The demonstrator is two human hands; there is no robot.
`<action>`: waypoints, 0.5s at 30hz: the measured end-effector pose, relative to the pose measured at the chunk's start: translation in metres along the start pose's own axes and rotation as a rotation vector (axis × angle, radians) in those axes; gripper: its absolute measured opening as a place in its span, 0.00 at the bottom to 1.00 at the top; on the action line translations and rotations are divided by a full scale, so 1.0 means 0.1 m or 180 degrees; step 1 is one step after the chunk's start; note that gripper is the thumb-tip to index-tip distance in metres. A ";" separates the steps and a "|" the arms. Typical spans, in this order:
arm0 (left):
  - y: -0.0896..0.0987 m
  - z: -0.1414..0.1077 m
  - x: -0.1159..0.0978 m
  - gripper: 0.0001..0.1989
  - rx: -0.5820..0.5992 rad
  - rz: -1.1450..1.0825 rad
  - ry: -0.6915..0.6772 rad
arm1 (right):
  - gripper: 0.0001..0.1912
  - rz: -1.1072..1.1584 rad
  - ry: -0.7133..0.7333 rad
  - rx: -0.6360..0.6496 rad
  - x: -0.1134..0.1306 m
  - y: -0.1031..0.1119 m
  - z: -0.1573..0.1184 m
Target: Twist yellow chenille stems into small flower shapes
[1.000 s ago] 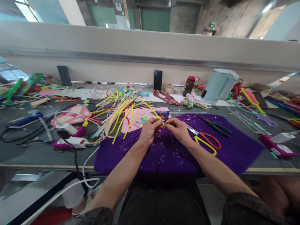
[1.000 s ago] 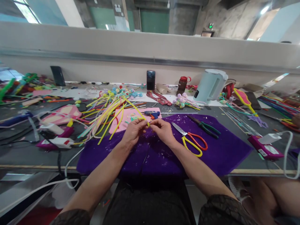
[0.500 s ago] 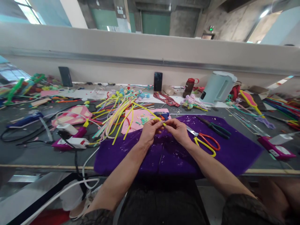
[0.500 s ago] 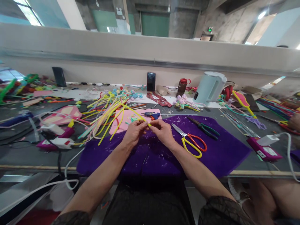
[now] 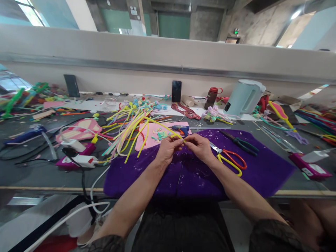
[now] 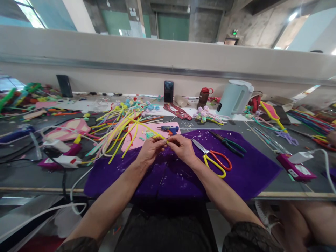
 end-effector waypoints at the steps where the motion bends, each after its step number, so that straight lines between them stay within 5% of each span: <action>1: 0.00 0.00 0.00 0.12 0.0006 -0.0027 0.0016 | 0.08 -0.0051 0.0031 0.0034 0.01 0.00 0.00; 15: -0.02 0.02 0.06 0.11 0.0016 -0.0498 0.0176 | 0.07 -0.0828 0.0809 0.0260 0.10 0.03 0.02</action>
Point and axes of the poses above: each hand's wrist, its own z-axis towards the middle knuckle, its own y-axis out of the back of the hand, x = y × z, the point moved 3 cm from there along z, towards the middle knuckle, and after that the axes turned 9 degrees about z, right-handed, at the moved point
